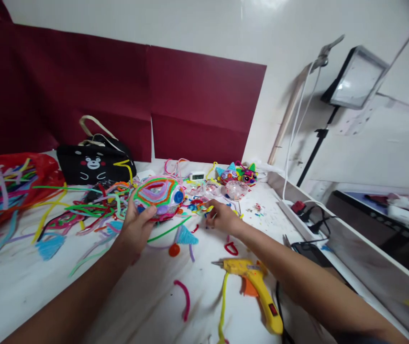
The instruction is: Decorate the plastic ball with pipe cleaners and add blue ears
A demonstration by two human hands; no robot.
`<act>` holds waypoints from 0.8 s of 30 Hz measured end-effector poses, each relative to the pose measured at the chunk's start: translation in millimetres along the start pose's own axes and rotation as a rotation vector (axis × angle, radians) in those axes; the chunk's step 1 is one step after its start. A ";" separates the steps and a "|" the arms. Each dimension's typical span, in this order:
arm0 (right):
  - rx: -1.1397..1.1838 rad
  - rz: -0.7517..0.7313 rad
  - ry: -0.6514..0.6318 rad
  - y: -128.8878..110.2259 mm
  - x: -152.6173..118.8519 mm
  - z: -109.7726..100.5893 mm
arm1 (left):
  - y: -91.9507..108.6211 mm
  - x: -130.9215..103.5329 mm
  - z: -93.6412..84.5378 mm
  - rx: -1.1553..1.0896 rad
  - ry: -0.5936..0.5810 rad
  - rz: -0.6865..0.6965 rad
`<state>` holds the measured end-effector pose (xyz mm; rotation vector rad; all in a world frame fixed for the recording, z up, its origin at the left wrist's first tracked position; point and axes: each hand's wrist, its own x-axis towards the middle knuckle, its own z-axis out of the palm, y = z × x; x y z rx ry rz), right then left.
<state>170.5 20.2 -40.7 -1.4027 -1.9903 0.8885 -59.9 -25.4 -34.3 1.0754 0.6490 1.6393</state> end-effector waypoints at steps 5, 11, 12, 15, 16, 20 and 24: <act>0.174 -0.053 0.004 5.8 -21.4 -12.1 | -3.5 -8.7 5.2 0.028 0.066 -0.017; 0.642 -0.146 -0.126 -22.9 -68.8 3.4 | -19.2 -39.9 31.9 -0.059 -0.160 -0.214; 0.695 -0.167 -0.126 -25.3 -75.3 4.8 | -22.4 -44.8 35.6 -0.083 -0.188 -0.242; 0.723 -0.170 -0.114 -25.2 -90.8 6.2 | -32.1 -54.1 39.5 -0.120 -0.245 -0.300; 0.710 -0.163 -0.094 -23.4 -95.0 6.2 | -34.7 -55.6 39.0 -0.123 -0.271 -0.316; 0.612 -0.181 -0.034 -15.9 -108.2 6.4 | -37.2 -60.6 36.0 -0.097 -0.356 -0.353; 0.551 -0.206 0.036 -14.9 -116.9 6.2 | -27.8 -64.7 38.4 -0.056 -0.430 -0.395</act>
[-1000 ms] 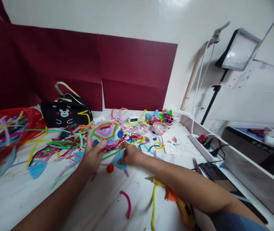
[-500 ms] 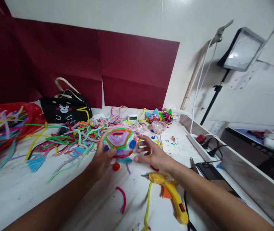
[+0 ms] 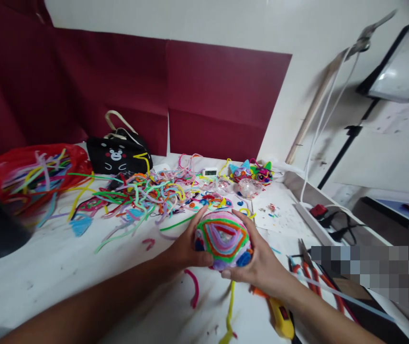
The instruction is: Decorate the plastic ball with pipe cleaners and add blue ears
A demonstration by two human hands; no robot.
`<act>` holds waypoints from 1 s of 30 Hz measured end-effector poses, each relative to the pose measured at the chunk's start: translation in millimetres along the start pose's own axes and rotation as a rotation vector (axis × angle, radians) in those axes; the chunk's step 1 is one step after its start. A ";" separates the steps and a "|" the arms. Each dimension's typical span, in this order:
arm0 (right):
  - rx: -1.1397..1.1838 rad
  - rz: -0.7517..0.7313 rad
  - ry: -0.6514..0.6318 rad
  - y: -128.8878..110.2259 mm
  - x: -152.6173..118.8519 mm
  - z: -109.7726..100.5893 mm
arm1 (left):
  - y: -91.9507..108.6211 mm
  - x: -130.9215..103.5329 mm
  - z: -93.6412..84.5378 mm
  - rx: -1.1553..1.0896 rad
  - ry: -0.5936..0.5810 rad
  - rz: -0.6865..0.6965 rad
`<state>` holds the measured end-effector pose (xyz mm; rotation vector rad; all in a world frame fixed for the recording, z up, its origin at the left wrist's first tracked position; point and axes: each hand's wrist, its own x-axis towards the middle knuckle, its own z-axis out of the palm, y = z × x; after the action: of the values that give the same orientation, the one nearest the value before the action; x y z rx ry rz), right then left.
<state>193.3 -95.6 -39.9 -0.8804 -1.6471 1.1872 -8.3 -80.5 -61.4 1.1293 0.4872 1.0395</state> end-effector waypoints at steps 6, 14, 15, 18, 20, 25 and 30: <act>-0.036 -0.007 0.102 -8.5 -10.0 -10.2 | 43.1 8.7 -21.7 0.189 -0.008 0.131; -0.089 -0.019 0.211 -2.9 -16.9 -29.2 | 128.4 -43.9 -158.9 1.291 0.814 0.185; -0.087 -0.021 0.215 -2.8 -17.2 -29.8 | 132.1 -56.0 -172.1 1.327 0.841 0.171; -0.073 -0.008 0.221 -4.1 -17.4 -30.0 | 132.4 -85.9 -196.0 1.401 0.889 0.108; -0.058 0.010 0.214 -5.3 -17.2 -29.2 | 126.6 -96.6 -202.3 1.432 0.908 0.081; -0.046 0.034 0.219 -4.8 -16.3 -28.8 | 114.1 -100.7 -205.9 1.477 0.935 0.061; -0.039 -0.007 0.246 -0.6 -15.9 -33.8 | 132.1 -105.1 -195.5 1.522 0.964 0.039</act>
<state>230.5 -99.4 -38.7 -1.0023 -1.4761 1.0016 -265.0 -66.8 -36.6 1.8308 2.2847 1.1598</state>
